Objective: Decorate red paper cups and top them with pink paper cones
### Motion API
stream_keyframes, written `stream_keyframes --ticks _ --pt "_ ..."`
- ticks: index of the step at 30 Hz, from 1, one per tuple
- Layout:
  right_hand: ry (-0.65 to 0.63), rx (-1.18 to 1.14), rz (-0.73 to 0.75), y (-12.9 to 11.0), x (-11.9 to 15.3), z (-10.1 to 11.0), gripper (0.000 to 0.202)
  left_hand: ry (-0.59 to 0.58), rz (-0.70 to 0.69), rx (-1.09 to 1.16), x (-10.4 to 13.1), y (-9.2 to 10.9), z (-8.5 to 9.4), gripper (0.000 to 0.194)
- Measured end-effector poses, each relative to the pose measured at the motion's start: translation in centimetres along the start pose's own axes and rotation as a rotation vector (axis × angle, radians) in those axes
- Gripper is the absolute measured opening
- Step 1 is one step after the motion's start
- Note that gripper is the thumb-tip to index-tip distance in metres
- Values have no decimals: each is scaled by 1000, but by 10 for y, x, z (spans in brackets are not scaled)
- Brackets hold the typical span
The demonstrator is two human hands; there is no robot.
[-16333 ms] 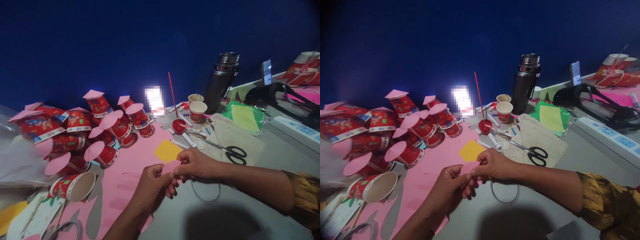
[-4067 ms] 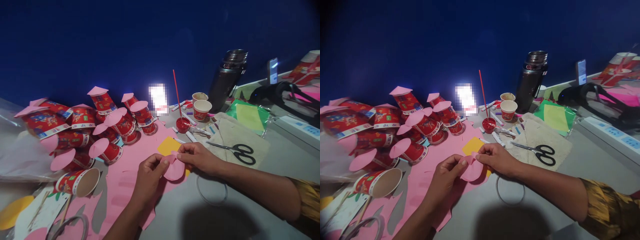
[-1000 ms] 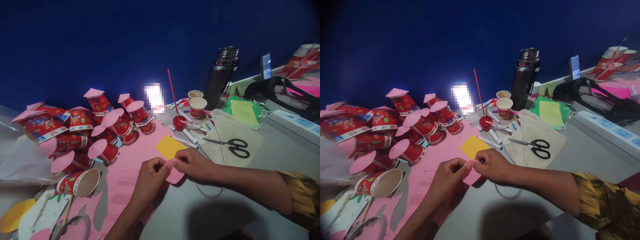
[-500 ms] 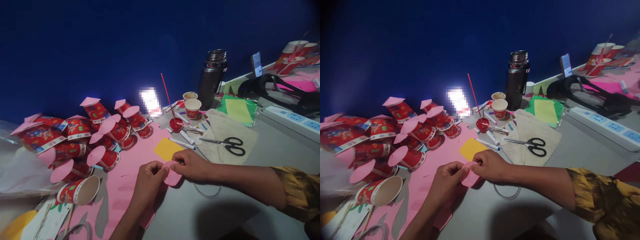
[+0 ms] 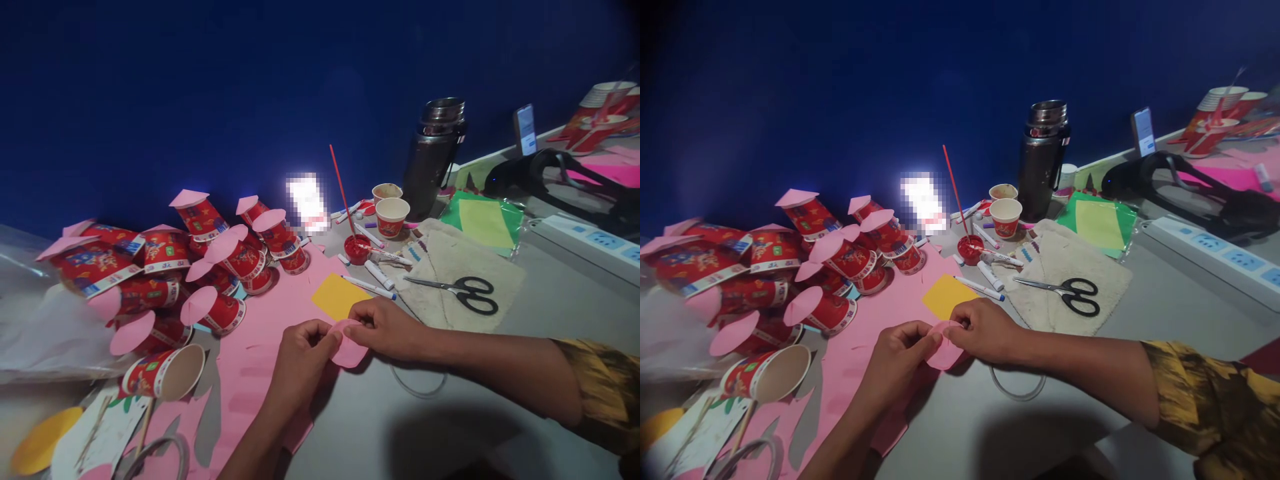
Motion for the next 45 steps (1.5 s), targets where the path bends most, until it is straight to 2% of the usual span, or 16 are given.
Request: stream_keyframes --ticks 12,24,27,31,32,37,42,45 --pt "7 -19 18 -2 0 1 27 15 -28 -2 2 2 0 26" --pt "47 18 30 -3 1 1 27 12 31 170 2 1 -4 21" --pt "55 18 43 -3 1 2 25 39 10 194 1 1 -4 30" --pt "112 -65 35 -2 -3 4 4 129 -22 251 0 4 -1 46" --pt "124 -100 26 -2 -4 4 8 155 -31 262 0 6 0 47" --pt "136 -164 -22 -2 -8 6 16 249 -116 182 -1 8 6 36" --pt "130 -66 6 -1 -9 8 16 200 -172 111 -4 5 5 21" --pt "143 29 54 -3 -12 12 11 186 -136 154 -2 9 4 17"
Point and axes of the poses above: each hand's wrist, its own x-axis away from the middle knuckle, its own z-axis out of the back of the hand, y = z × x, the point moved 3 cm from there along -x, towards the middle knuckle, and after that the axes turned 11 degrees about y, right-handed, at the moved point
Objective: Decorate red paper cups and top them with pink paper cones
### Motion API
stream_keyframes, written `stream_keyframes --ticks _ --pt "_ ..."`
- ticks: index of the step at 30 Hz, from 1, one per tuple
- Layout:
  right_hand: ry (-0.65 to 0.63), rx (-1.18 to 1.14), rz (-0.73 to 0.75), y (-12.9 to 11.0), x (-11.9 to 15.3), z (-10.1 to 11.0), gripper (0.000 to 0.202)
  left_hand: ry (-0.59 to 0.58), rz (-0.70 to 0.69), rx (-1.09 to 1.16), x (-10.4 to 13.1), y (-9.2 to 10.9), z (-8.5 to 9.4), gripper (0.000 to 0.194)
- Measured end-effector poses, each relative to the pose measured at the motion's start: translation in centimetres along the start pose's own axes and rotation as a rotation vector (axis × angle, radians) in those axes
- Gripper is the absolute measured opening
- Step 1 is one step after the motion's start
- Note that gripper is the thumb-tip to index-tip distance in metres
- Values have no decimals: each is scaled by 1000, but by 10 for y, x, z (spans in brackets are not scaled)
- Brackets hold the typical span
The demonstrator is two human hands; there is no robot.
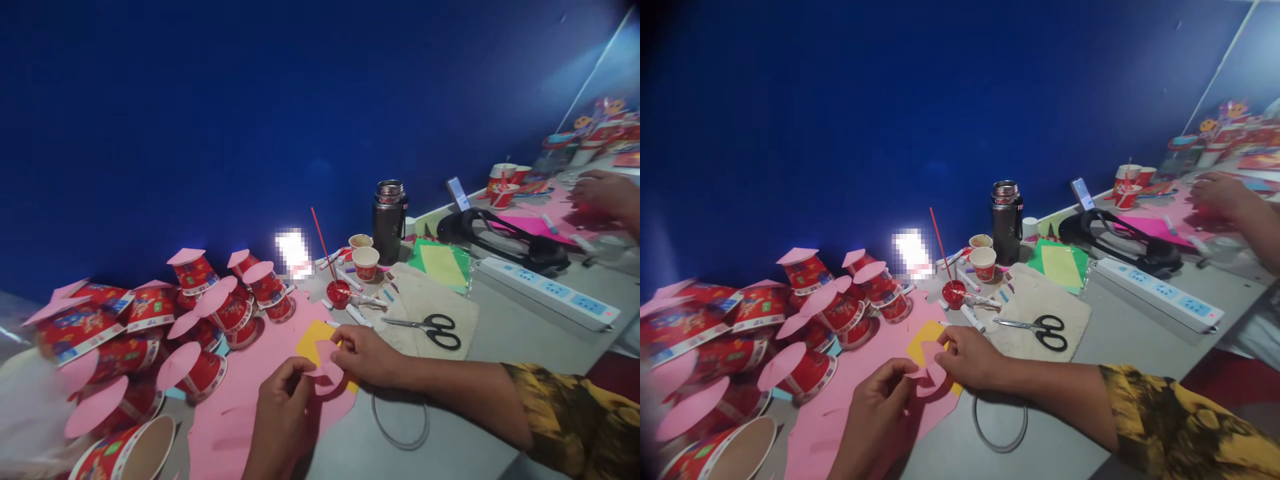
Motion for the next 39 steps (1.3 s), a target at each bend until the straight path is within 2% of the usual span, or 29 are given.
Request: stream_keyframes --ticks 2,4,8,10,15,20,27,33,39 --pt "37 59 32 -2 -5 8 8 -11 49 69 2 4 -1 17" --pt "113 147 75 -4 -12 24 12 -17 70 132 2 7 -2 19" --pt "338 365 95 -1 -31 68 21 48 74 144 0 9 -2 23" --pt "402 446 72 5 -40 86 23 68 93 133 -1 8 -3 23" --pt "388 549 55 18 -53 104 24 55 162 231 -1 3 -6 21" --pt "418 580 13 22 -57 116 35 115 85 148 -1 11 0 18" --pt "241 647 57 26 -56 117 25 96 37 89 -3 10 2 20" --pt "235 721 48 24 -56 119 34 92 0 37 -7 5 5 20" --pt "53 715 149 12 -38 79 26 95 -31 -21 -11 -4 4 16"
Point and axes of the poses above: each hand's wrist, its own x-axis away from the middle knuckle, its own z-axis out of the back of the hand, y = z × x, the point moved 3 cm from there along -x, towards the middle knuckle, and after that the axes turned 11 degrees about y, right-handed, at the moved point
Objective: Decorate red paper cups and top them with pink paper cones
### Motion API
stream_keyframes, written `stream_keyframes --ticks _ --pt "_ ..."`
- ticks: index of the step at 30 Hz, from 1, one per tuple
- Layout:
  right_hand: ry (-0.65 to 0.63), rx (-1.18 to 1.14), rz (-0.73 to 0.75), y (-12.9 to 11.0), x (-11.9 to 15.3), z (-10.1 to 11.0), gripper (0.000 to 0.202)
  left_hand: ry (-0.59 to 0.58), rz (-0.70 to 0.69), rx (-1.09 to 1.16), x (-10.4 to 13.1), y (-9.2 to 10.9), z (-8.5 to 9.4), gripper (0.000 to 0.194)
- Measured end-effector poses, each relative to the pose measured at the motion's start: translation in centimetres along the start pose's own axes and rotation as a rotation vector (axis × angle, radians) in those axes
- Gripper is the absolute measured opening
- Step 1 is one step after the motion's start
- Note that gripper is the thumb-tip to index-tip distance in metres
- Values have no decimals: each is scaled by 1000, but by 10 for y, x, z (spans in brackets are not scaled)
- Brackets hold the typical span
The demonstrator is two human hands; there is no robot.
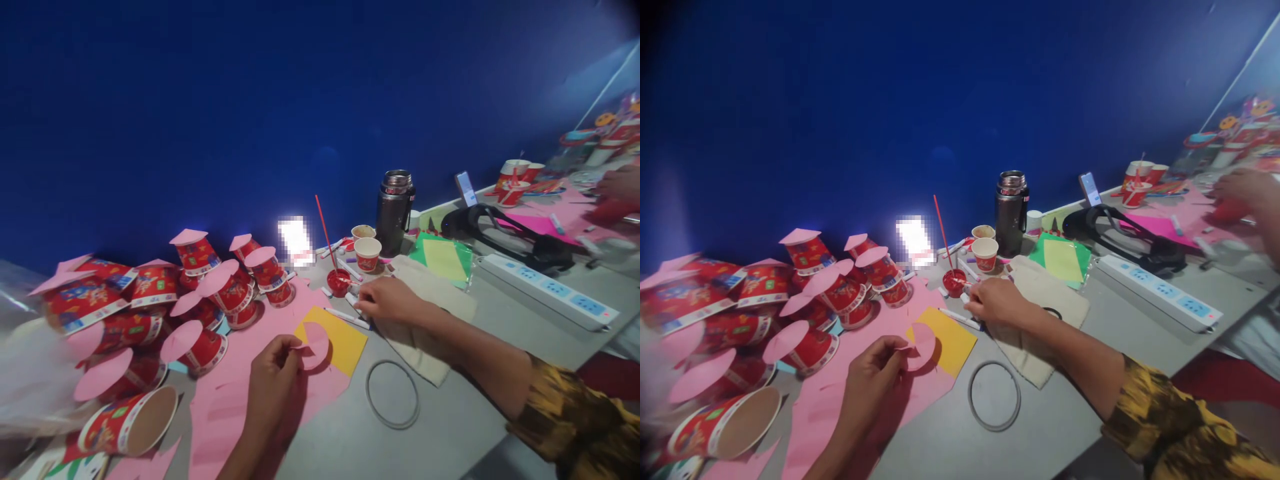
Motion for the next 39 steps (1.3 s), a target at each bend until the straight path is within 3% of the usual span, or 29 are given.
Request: stream_keyframes --ticks 4,8,12,22,28,34,39 --pt "-23 23 20 -6 3 -2 23 12 -4 13 1 -1 0 16" --pt "69 110 -101 16 -5 13 34 1 -4 1 0 0 1 16" --pt "52 173 -166 32 -10 19 27 -6 4 6 0 -5 0 15" --pt "20 230 -196 31 -12 18 31 -2 22 4 -1 -9 1 16" --pt "-30 225 -121 17 -4 13 33 -1 34 21 0 -11 -1 13" --pt "-105 222 -31 -11 8 -9 42 1 22 13 1 -14 -1 12" --pt "-119 189 -35 -13 10 -20 34 6 -28 -41 1 -10 0 13"
Point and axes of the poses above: each hand's wrist, its own x-axis away from the middle knuckle, its own z-axis out of the back of the hand, y = z × x, the point moved 3 cm from there along -x, towards the middle knuckle, and after that the axes turned 11 degrees about y, right-handed, at the moved point
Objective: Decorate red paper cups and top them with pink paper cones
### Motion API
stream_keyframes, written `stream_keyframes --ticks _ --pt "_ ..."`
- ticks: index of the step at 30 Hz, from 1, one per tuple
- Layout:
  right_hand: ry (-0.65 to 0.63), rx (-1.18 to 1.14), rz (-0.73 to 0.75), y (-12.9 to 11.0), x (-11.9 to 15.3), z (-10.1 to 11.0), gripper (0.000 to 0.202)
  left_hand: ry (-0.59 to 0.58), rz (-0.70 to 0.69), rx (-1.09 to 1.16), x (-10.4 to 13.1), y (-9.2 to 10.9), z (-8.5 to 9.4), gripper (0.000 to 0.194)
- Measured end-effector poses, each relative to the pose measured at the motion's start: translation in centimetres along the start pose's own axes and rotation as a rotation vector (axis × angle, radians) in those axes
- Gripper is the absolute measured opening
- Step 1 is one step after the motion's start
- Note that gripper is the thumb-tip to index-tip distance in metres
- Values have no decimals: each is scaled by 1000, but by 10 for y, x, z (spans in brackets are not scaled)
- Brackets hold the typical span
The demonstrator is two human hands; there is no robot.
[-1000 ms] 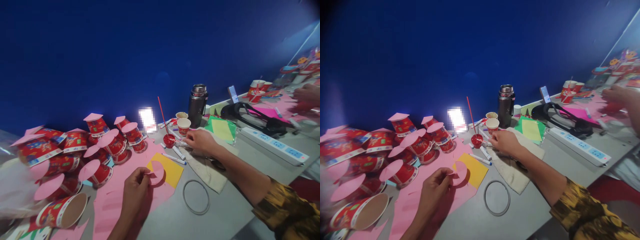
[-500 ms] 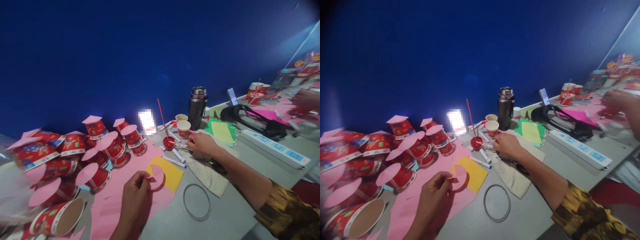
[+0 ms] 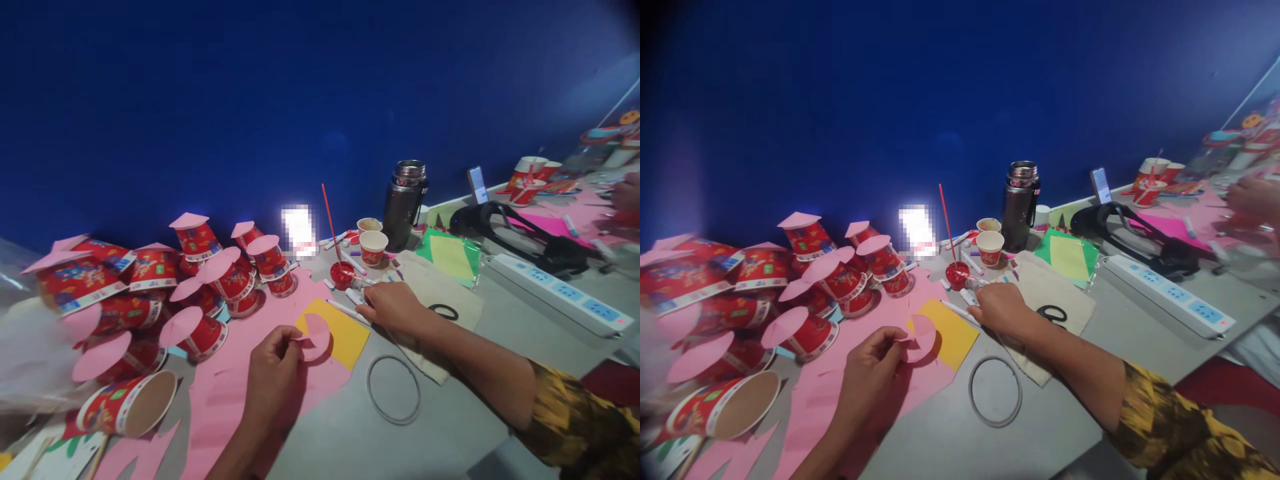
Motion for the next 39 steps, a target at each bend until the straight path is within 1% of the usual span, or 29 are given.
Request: stream_keyframes --ticks 4,5,8,11,14,16,18,19,22,26,28,30,33,36,37,38,39 --pt "23 -106 -29 4 -2 5 27 14 16 23 0 2 2 12" --pt "24 -180 -22 4 -2 7 27 9 22 37 0 2 2 12" --pt "-21 -575 18 1 0 9 25 8 27 79 0 3 1 10" --pt "-134 -1000 25 -4 3 6 25 19 32 94 1 3 1 9" --pt "-220 -1223 15 -10 6 3 28 14 36 85 2 5 1 8" --pt "-258 -1266 2 -14 8 1 30 17 29 94 2 7 2 9" --pt "-272 -1271 -11 -17 10 0 29 26 19 104 1 8 3 10" --pt "-255 -1261 -11 -19 11 -1 27 32 13 104 0 8 3 12" --pt "-103 -1157 4 -24 17 -2 21 46 -1 94 0 7 4 15" --pt "103 -929 75 -31 25 -2 15 63 8 86 2 10 3 16" --pt "155 -828 119 -33 28 -2 15 52 21 77 5 13 2 19" --pt "166 -753 142 -36 30 -4 16 29 9 76 7 15 1 21" --pt "175 -658 159 -38 31 -5 18 -10 -49 98 8 16 -1 17" --pt "209 -576 174 -39 31 -5 20 -58 -82 80 7 9 -2 15" --pt "218 -565 179 -38 31 -5 22 -69 -119 45 6 6 -3 17" --pt "230 -561 186 -38 30 -5 24 -67 -189 -2 4 3 -3 19" --pt "247 -562 191 -37 30 -5 26 -59 -290 -58 3 2 -4 21"
Point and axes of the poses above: each hand's wrist, its own x-axis away from the middle knuckle, its own z-axis out of the back of the hand, y = z × x, the point moved 3 cm from there along -x, towards the middle knuckle, and after that the axes turned 11 degrees about y, right-handed, at the moved point
